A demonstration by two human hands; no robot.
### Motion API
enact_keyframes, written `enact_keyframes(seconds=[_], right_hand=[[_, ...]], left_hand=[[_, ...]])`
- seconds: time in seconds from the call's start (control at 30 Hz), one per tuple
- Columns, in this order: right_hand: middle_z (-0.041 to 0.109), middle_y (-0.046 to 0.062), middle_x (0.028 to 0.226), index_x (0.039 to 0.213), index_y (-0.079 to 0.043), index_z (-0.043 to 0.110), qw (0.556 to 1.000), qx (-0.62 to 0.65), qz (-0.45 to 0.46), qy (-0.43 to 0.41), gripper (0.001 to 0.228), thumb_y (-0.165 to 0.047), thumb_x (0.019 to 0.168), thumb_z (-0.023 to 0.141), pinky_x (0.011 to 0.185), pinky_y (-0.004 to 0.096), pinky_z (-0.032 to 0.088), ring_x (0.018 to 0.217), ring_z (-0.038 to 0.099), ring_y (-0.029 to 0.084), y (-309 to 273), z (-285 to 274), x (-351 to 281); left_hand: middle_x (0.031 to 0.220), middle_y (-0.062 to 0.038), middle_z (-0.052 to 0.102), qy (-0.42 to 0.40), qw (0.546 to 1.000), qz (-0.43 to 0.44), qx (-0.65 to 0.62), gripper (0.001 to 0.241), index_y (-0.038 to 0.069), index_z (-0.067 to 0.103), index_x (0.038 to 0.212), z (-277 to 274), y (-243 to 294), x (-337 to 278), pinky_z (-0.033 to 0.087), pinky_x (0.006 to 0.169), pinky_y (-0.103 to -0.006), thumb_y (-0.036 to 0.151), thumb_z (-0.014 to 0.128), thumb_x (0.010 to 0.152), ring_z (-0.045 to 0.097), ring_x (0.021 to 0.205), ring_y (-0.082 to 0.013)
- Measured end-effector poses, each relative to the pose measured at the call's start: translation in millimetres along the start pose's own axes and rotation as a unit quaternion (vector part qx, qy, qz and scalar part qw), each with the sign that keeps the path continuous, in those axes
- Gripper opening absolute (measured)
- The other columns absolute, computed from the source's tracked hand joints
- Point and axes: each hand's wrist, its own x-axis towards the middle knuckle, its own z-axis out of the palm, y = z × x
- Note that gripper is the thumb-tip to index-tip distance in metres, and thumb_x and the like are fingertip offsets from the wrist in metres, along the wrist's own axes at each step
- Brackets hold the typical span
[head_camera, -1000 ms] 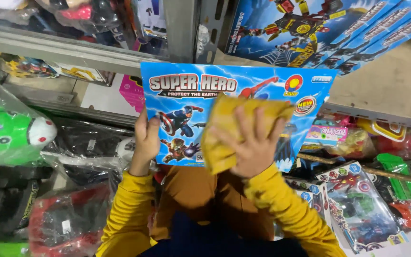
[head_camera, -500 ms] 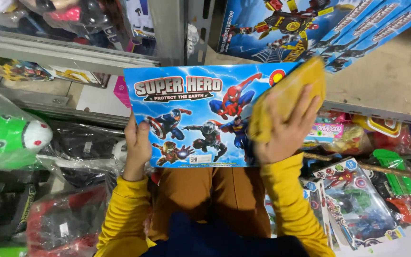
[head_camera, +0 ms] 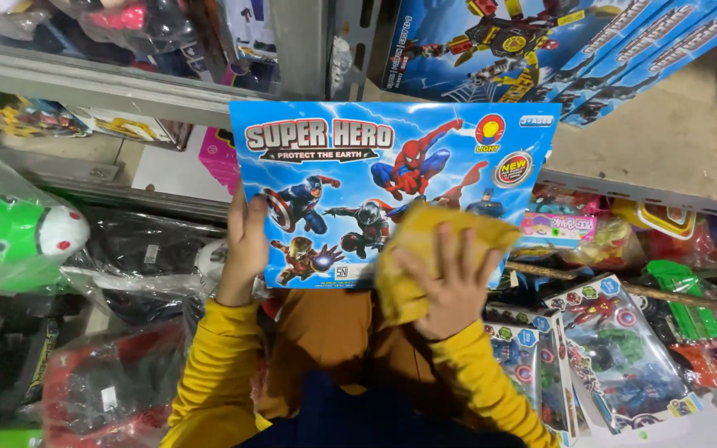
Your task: Cleaning dust off toy action figure boxes using a yellow cloth.
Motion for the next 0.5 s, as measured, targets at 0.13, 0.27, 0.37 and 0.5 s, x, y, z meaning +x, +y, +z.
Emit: enact_keyframes(seconds=[0.13,0.27,0.37,0.5], right_hand=[[0.021,0.028,0.170,0.154,-0.029,0.053,0.974,0.062,0.209,0.056,0.054,-0.049,0.103,0.049,0.124,0.070,0.005,0.157,0.015,0.055,10.5,-0.5,4.0],[0.023,0.020,0.169,0.148,-0.037,0.055,0.995,0.032,0.078,0.047,0.055,-0.045,0.094,0.043,0.122,0.069,0.001,0.157,0.015,0.048,-21.7,5.7,3.9],[0.025,0.019,0.169,0.148,-0.038,0.055,0.996,0.061,0.059,0.031,0.058,-0.047,0.092,0.044,0.122,0.069,0.000,0.157,0.016,0.046,-8.5,13.1,10.5],[0.022,0.025,0.170,0.157,-0.031,0.048,0.971,0.083,0.217,0.058,0.062,-0.048,0.097,0.048,0.120,0.070,-0.001,0.156,0.013,0.052,-18.9,7.7,33.1]], left_hand=[[0.139,-0.009,0.059,0.004,1.000,-0.005,-0.010,0.058,-0.001,0.044,0.151,-1.8,2.4,0.0,0.042,0.112,-0.0338,0.042,0.050,0.111,0.055,0.126,-0.0179],[0.137,-0.008,0.059,-0.016,0.999,-0.019,-0.031,0.056,0.000,0.044,0.151,-13.2,-10.9,3.1,0.043,0.110,-0.0321,0.033,0.057,0.108,0.054,0.124,-0.0160],[0.130,-0.007,0.062,-0.041,0.996,-0.040,-0.067,0.052,0.000,0.047,0.148,-19.3,-14.1,4.1,0.046,0.105,-0.0310,0.024,0.063,0.105,0.057,0.118,-0.0148],[0.128,-0.005,0.063,-0.048,0.991,-0.048,-0.115,0.053,0.000,0.048,0.147,-12.1,-16.0,9.2,0.046,0.102,-0.0294,0.015,0.064,0.099,0.058,0.116,-0.0134]])
